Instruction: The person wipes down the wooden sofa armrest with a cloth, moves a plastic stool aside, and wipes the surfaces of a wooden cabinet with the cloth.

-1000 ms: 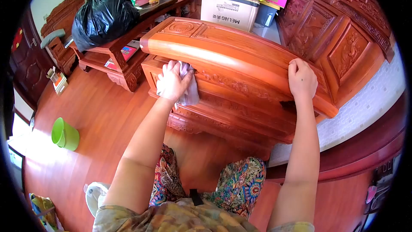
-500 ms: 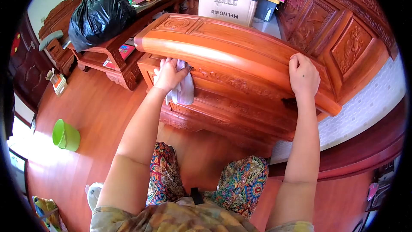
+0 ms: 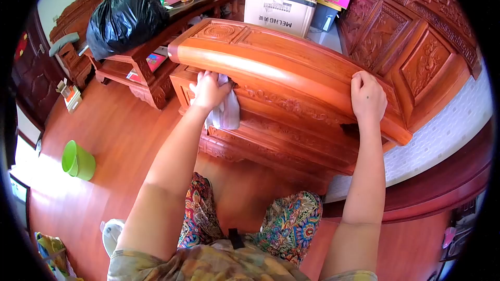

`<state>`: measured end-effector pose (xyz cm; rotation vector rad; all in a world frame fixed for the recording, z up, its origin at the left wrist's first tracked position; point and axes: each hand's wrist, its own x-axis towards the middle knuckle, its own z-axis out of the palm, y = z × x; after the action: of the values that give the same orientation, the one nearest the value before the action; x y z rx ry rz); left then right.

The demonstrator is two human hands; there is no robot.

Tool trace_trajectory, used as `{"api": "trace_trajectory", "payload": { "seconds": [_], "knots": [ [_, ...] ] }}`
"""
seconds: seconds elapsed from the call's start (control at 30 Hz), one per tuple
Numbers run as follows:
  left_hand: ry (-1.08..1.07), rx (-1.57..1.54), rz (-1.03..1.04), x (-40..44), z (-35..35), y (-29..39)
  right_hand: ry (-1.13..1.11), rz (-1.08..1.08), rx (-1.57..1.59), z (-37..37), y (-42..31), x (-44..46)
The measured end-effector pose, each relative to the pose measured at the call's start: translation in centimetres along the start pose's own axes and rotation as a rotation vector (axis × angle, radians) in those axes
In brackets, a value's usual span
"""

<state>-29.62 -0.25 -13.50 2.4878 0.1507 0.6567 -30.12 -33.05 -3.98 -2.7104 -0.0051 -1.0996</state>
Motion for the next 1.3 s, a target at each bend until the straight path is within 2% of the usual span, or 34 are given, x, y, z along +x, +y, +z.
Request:
{"api": "trace_trajectory", "payload": {
  "seconds": [0.1, 0.17, 0.2, 0.23, 0.3, 0.37, 0.43, 0.5, 0.57, 0.67, 0.8, 0.9, 1.07, 1.17, 1.23, 1.3],
  "knots": [
    [0.006, 0.055, -0.07, 0.5, 0.8, 0.3, 0.001, -0.005, 0.017, -0.1, 0.1, -0.1],
    [0.14, -0.114, -0.1, 0.4, 1.6, -0.6, 0.007, -0.009, 0.03, -0.1, 0.3, -0.2],
    [0.056, -0.375, -0.158, 0.7, 1.5, -1.5, 0.0, 0.002, 0.034, 0.0, 0.3, -0.2],
    [0.059, -0.375, -0.155, 0.8, 1.9, -1.8, -0.006, 0.013, 0.039, 0.0, 0.2, -0.1],
    [-0.074, -0.769, -0.292, 0.7, 2.7, -2.5, -0.01, 0.026, 0.028, -0.3, -0.2, -0.2],
    [-0.036, -0.709, -0.329, -0.6, 1.5, 0.4, -0.017, 0.04, 0.013, -0.3, -0.3, -0.2],
    [0.153, -0.226, -0.29, -0.9, 1.8, 1.9, -0.005, 0.029, 0.027, -0.2, -0.2, -0.2],
    [0.135, -0.249, -0.259, -0.7, 2.0, 0.7, -0.007, 0.027, 0.03, -0.2, -0.1, -0.2],
    [0.026, -0.332, -0.017, -0.2, 1.9, -0.9, -0.007, 0.024, 0.035, -0.3, -0.1, -0.1],
    [-0.094, -0.228, -0.066, -0.8, 0.2, 0.2, -0.01, 0.025, 0.007, -0.2, -0.1, -0.2],
    [-0.106, -0.192, -0.063, -1.0, 0.0, 0.5, 0.017, -0.004, 0.026, 0.1, 0.2, -0.2],
    [-0.058, -0.206, -0.107, -0.8, 0.6, 0.3, 0.025, -0.016, 0.042, 0.1, 0.3, -0.2],
    [-0.08, -0.416, -0.024, 1.2, 1.6, -0.9, 0.024, -0.023, 0.039, 0.3, 0.3, -0.2],
    [-0.015, -0.399, -0.011, 1.6, 1.5, -0.5, -0.011, 0.01, -0.012, 0.2, 0.3, -0.1],
    [-0.056, -0.332, -0.078, 1.0, 1.3, 0.0, 0.019, -0.027, 0.023, 0.3, 0.7, 0.0],
    [0.051, -0.027, -0.007, 0.6, 1.1, 0.5, 0.023, -0.034, 0.046, 0.2, 0.8, -0.1]
  ]
}}
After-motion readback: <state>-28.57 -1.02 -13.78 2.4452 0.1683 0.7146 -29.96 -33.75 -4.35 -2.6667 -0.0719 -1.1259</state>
